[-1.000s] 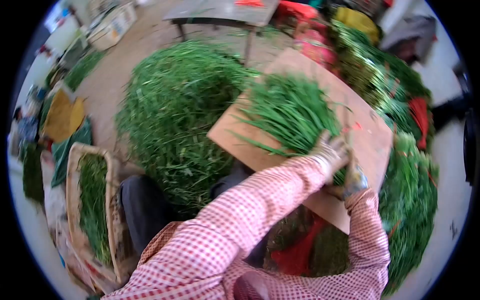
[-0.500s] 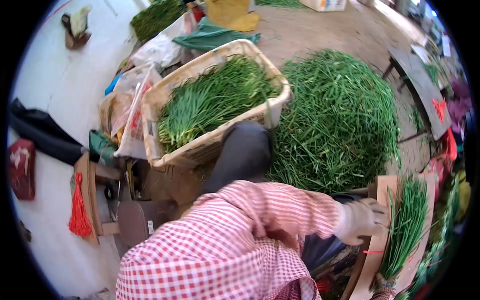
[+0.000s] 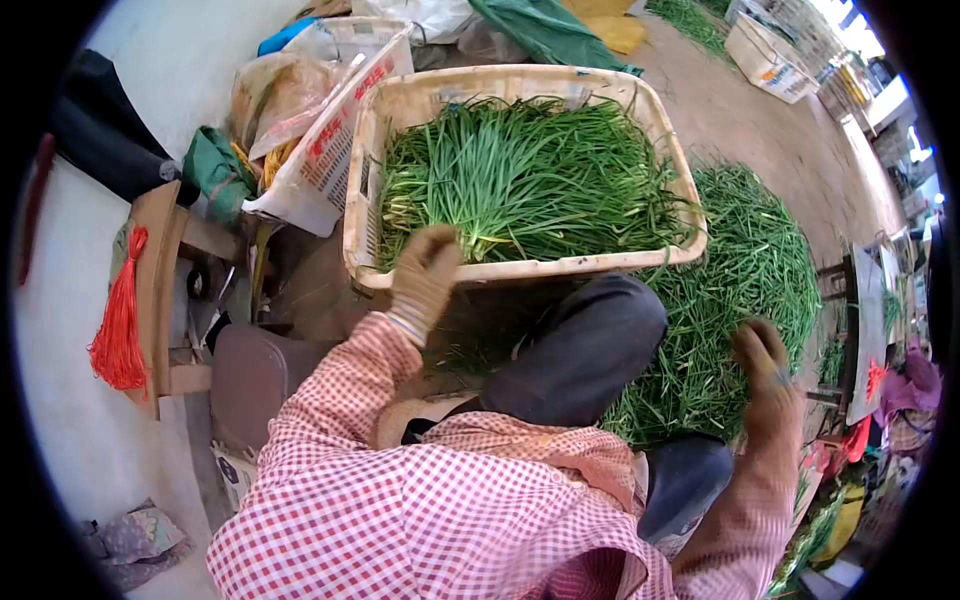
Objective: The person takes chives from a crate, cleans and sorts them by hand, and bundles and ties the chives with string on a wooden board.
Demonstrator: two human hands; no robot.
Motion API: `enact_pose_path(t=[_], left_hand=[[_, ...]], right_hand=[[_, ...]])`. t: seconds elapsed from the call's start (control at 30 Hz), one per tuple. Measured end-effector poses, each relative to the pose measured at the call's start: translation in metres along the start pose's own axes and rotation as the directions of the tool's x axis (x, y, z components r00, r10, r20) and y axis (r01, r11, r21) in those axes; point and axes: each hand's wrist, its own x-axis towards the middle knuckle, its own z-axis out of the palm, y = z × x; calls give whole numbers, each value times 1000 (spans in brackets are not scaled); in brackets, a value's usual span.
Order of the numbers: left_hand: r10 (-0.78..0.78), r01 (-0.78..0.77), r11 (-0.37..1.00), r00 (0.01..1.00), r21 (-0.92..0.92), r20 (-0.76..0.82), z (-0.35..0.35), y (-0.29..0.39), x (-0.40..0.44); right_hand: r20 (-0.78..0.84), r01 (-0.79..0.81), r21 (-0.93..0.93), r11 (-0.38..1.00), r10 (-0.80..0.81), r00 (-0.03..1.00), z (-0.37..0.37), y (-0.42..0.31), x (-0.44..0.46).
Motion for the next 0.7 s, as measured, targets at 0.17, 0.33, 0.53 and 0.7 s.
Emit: enact_pose_path(t=[0.17,0.33,0.53,0.7], left_hand=[[-372,363,928,913,-85,-169,-52,-39,49],[-455,407,750,890,521,-39,-62,-73,71],[-647,231,491,742,840,174,-14,-26,70],[-603,200,550,767,811,220,30,-15,54]], right_hand=[[522,-146,-155,977,206,828,236,40,126],[364,78,-839,539,448,817,340,23,100],[508,-275,-233,933,358,784,398,94,112],[623,-388,74,919,262,737,376,70,93]])
